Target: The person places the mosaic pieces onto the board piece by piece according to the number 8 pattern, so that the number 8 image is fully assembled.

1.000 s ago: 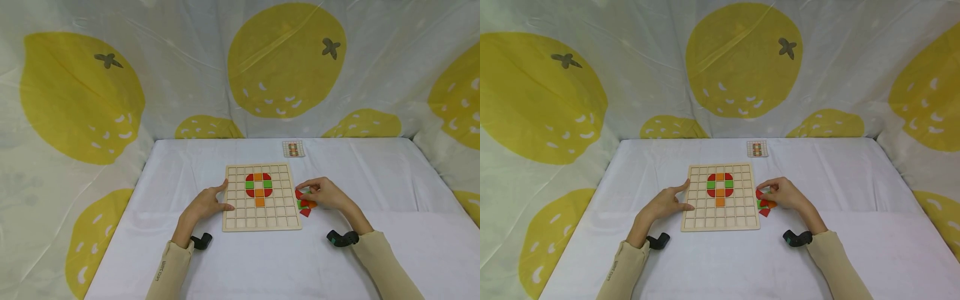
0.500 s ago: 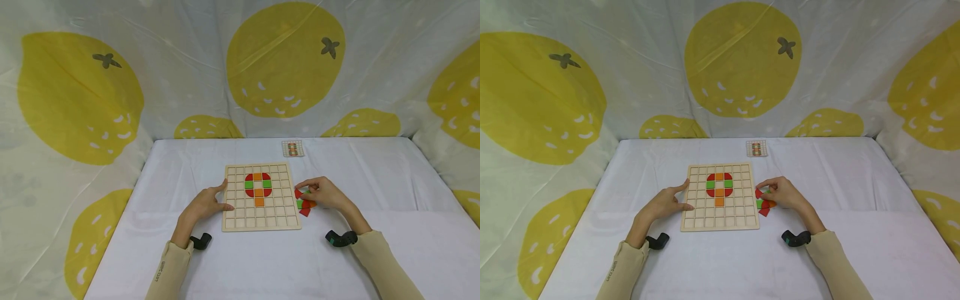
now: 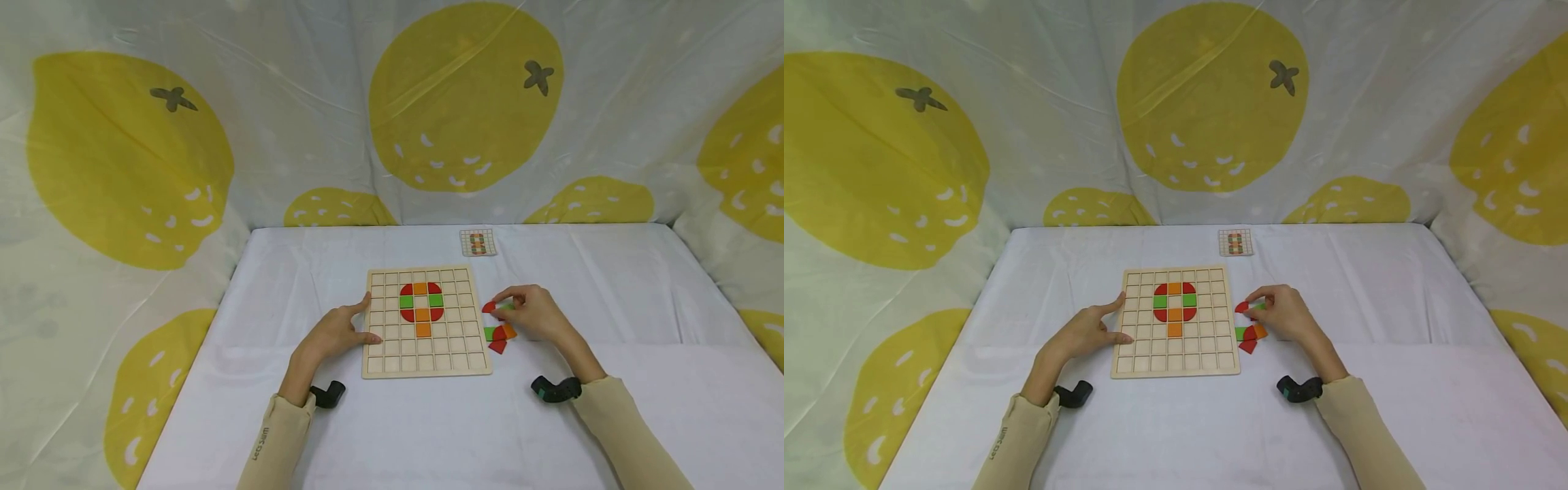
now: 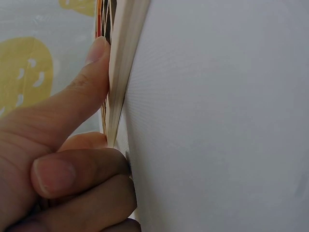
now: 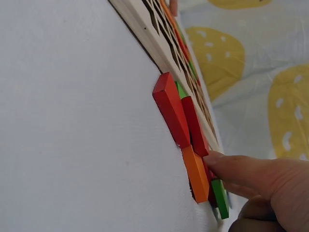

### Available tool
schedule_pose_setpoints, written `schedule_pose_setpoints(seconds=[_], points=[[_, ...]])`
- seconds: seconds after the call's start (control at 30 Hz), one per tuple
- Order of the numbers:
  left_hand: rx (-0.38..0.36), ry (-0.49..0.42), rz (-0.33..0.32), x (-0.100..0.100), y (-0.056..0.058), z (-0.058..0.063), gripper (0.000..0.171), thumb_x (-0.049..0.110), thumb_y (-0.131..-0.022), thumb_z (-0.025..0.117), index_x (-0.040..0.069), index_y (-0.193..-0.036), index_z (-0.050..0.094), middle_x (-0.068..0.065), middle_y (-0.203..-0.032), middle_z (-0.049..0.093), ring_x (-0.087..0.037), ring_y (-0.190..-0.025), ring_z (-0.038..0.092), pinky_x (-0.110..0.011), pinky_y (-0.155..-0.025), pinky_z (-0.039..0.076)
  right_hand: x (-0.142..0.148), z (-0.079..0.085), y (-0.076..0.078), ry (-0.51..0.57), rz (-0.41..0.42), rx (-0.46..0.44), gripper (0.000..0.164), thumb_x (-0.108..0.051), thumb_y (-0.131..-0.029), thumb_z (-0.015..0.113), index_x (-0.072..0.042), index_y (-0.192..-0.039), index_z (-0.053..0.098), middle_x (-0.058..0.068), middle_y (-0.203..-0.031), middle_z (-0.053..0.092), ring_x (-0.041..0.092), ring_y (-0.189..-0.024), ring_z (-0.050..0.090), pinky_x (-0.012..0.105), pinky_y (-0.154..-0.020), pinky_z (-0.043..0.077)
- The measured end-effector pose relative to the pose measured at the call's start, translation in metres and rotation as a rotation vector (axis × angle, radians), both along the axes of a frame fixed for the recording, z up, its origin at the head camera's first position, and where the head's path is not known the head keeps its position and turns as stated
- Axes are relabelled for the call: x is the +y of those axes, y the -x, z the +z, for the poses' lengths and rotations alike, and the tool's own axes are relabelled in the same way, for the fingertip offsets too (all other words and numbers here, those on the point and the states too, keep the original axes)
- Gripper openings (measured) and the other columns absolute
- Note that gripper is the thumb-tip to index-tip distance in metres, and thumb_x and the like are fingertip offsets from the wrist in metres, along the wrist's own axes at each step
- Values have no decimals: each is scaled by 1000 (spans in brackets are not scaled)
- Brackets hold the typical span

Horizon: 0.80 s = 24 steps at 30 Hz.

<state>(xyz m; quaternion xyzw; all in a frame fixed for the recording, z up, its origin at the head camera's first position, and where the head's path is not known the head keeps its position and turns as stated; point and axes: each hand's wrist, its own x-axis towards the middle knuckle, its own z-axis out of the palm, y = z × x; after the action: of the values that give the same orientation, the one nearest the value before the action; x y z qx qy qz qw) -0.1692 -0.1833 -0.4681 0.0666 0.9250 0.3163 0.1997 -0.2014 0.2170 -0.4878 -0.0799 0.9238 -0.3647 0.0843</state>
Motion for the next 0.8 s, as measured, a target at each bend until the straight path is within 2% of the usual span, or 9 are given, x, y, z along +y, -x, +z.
schedule_pose_setpoints(seconds=[0.2,0.47,0.6,0.8], points=[[-4,-3,6,1,0,0,101,43,-85,84,23,-164,25,4,-59,38,-12,-56,32,-30,-59,31,0,3,-1,-69,-111,57,33,-30,-84,87,-5,-104,79,3,-63,45,21,-62,43,28,-54,29],[5,12,3,0,-1,-1,101,43,-85,84,23,-165,25,4,-60,41,-12,-58,33,-30,-59,32,-1,6,-4,-126,-185,107,34,-35,-81,89,-4,-92,80,3,-61,50,20,-63,47,28,-52,32],[15,19,-3,0,0,-1,101,43,-85,84,23,-165,24,3,-61,43,-12,-59,34,-31,-60,33,-3,5,-4,-126,-183,120,34,-33,-81,89,-3,-94,79,3,-61,51,20,-61,47,28,-51,32],[52,28,-28,0,0,-3,101,44,-86,83,19,-165,25,0,-62,50,-13,-60,40,-30,-62,37,-3,4,-4,-59,-134,67,28,-24,-83,88,-5,-102,81,2,-61,45,20,-65,44,27,-55,30]])
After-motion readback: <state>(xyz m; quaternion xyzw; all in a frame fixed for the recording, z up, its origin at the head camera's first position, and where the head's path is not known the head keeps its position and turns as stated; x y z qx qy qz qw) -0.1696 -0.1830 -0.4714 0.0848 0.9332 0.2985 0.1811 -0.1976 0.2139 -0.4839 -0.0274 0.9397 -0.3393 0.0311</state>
